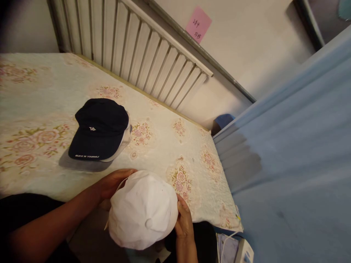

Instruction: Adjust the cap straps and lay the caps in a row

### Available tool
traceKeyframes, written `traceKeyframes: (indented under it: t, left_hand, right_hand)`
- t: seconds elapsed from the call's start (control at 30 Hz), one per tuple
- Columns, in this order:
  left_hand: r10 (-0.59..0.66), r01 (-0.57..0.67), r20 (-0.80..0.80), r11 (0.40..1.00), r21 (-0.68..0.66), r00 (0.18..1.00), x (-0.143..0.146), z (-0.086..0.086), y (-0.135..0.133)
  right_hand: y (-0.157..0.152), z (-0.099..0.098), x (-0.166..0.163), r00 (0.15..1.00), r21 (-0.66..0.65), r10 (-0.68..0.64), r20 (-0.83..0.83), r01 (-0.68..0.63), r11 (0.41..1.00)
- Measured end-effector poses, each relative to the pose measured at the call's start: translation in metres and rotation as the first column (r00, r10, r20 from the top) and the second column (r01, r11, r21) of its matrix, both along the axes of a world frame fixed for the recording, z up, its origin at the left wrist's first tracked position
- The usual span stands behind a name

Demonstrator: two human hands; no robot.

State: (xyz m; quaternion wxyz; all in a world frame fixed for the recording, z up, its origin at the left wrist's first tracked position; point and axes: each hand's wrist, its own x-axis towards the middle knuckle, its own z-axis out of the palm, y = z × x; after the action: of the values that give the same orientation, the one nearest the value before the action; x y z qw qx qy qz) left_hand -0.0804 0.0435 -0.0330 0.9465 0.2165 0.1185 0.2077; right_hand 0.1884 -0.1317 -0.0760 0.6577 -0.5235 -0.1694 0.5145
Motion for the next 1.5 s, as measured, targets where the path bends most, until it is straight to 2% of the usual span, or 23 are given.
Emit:
traceKeyframes:
  t: [0.23,0.37,0.5,0.63,0.8,0.97,1.2,1.37,1.5]
  left_hand:
    - [0.030,-0.030,-0.007,0.996,-0.082,1.000,0.003,-0.009,0.005]
    - [-0.008,0.002,-0.031,0.983,-0.183,0.999,0.004,-0.017,0.011]
    - [-0.026,0.009,-0.068,0.971,-0.237,0.997,0.005,-0.025,0.015]
    - [0.023,-0.048,-0.109,0.971,-0.234,0.994,0.007,-0.028,0.018]
    - [0.128,-0.147,-0.146,0.980,-0.131,0.981,0.009,-0.026,0.020]
    - [0.129,-0.143,-0.112,0.983,-0.119,0.985,0.011,-0.033,0.025]
    - [0.125,-0.163,-0.227,0.974,-0.158,0.966,0.011,-0.035,0.030]
    - [0.113,-0.152,-0.242,0.977,-0.150,0.964,0.013,-0.034,0.032]
    - [0.088,-0.120,-0.204,0.981,-0.151,0.975,0.014,-0.038,0.033]
  right_hand:
    - [0.003,0.000,-0.002,1.000,-0.027,0.003,-0.003,-0.003,1.000]
    - [0.005,0.005,-0.002,1.000,-0.049,-0.010,0.022,0.011,0.999]
    - [0.008,0.011,-0.004,1.000,-0.016,0.015,0.013,-0.015,1.000]
    - [0.010,0.016,-0.008,0.997,0.046,0.039,-0.065,-0.036,0.998]
    - [0.015,0.016,-0.008,0.992,0.133,0.072,-0.103,-0.058,0.989]
    - [0.030,0.011,0.008,0.991,0.146,-0.089,-0.105,0.103,0.984]
    - [0.070,0.013,0.046,0.963,0.213,-0.250,-0.104,0.267,0.940]
    - [0.099,0.020,0.069,0.944,0.267,-0.309,-0.119,0.330,0.905]
    - [0.105,0.022,0.073,0.927,0.251,-0.351,-0.131,0.374,0.893]
